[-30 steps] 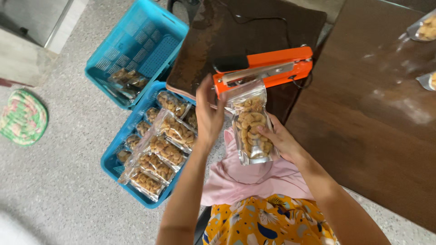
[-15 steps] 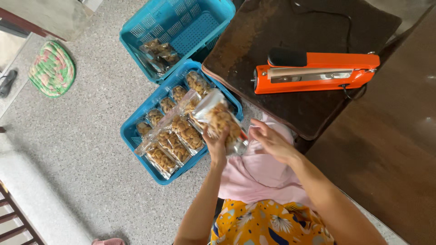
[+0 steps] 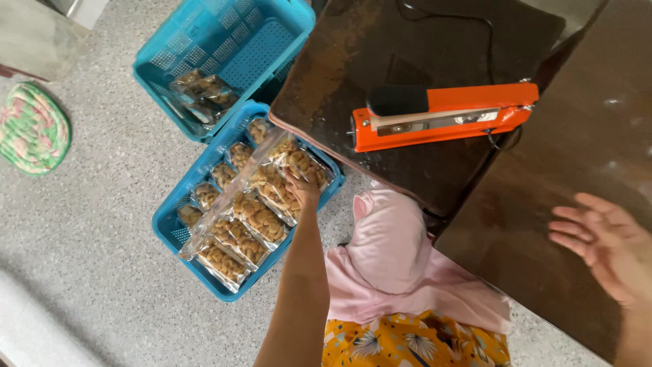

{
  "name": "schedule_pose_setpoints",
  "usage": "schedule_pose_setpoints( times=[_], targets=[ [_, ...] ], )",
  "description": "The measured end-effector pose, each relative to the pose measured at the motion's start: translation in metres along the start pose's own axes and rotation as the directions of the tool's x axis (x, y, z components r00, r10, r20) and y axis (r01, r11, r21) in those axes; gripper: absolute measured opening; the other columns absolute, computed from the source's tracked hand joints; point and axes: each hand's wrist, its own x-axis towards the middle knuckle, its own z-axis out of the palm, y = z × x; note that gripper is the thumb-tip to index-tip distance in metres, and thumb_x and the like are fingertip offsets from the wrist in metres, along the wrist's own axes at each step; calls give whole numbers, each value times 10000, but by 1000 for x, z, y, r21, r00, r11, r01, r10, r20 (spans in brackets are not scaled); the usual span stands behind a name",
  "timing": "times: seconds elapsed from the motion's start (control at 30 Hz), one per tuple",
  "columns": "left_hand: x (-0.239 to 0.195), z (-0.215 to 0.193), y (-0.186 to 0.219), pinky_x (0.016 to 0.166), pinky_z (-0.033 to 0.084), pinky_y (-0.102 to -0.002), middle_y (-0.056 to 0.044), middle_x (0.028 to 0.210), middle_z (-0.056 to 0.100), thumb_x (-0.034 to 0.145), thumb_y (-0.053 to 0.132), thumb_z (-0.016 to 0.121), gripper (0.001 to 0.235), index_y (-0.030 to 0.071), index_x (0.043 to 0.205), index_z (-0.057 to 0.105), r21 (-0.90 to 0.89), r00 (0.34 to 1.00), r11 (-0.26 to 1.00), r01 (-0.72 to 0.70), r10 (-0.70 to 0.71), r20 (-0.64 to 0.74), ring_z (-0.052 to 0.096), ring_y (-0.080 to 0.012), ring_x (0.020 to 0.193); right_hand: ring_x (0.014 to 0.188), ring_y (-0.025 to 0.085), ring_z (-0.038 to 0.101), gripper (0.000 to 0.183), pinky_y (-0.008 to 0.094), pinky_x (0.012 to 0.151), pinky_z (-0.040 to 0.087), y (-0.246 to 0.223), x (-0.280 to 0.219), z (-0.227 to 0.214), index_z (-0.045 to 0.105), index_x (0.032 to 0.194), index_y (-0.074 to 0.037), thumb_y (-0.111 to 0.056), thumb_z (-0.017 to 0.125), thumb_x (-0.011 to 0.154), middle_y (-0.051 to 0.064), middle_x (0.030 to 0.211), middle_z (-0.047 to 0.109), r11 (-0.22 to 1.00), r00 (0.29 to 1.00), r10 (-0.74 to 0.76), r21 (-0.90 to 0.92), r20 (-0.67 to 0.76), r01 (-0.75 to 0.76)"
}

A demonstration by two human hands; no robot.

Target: The person repeatedly picks up clear plastic bags filled with snacks from a blue basket, places them into an orange heat sealer on a table, and then returns the sealed bags to the basket. This process is repeated for multiple packages.

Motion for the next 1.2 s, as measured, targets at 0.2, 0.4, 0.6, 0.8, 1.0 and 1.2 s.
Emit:
schedule_pose_setpoints(
  times=[0.2,0.4,0.6,0.8,1.0,1.2],
  targets=[
    [-7,1,24,1102,366,-592,-256,1644,179,853,549,696,910,328,1607,238,446,965,860,246,-174,-195,308,-479,1436,1257,321,597,293,554,1093,477,21,14,-156,492,1331,-54,-310,498,1188,187,1342,587,983,987,-136,-134,-83,124],
    [-3,-19,30,1052,236,-778,-195,1691,78,962,720,479,766,451,1609,169,746,994,661,-79,-1,107,292,-513,1406,1219,219,585,426,407,977,520,-26,-13,-228,510,1499,-90,-191,571,1090,79,1306,619,879,807,-377,-449,-454,158],
    [-4,-19,38,1084,250,-715,-251,1573,302,966,711,485,768,484,1645,207,662,991,747,-61,-35,132,385,-481,1348,1261,319,622,389,411,1090,559,-116,-18,-216,534,1411,-60,-67,655,1041,136,1373,608,-121,559,-829,-975,-5,-187],
    [-13,-44,46,1014,281,-686,-315,1445,318,934,420,697,817,132,1589,302,242,974,948,-209,225,-40,345,-489,1271,1051,291,641,261,432,844,523,-135,30,-247,616,1255,-129,-276,666,1046,103,1085,688,-491,655,-756,-672,12,-555],
    [-78,-73,132,983,537,-392,-183,1366,520,1060,52,561,389,66,1446,511,-2,711,732,-681,661,-240,559,-262,1124,973,213,656,107,405,905,554,-136,12,-210,651,1096,-184,-234,668,1004,35,958,701,-617,754,-656,-602,38,-507],
    [-283,-111,322,1002,570,-383,-127,1323,650,862,184,818,543,65,1350,611,-645,108,394,-654,893,436,648,-263,1214,821,230,696,215,356,637,594,-163,-78,-42,766,1125,-77,-58,718,916,97,997,739,-490,678,-667,-867,308,-88]
  ],
)
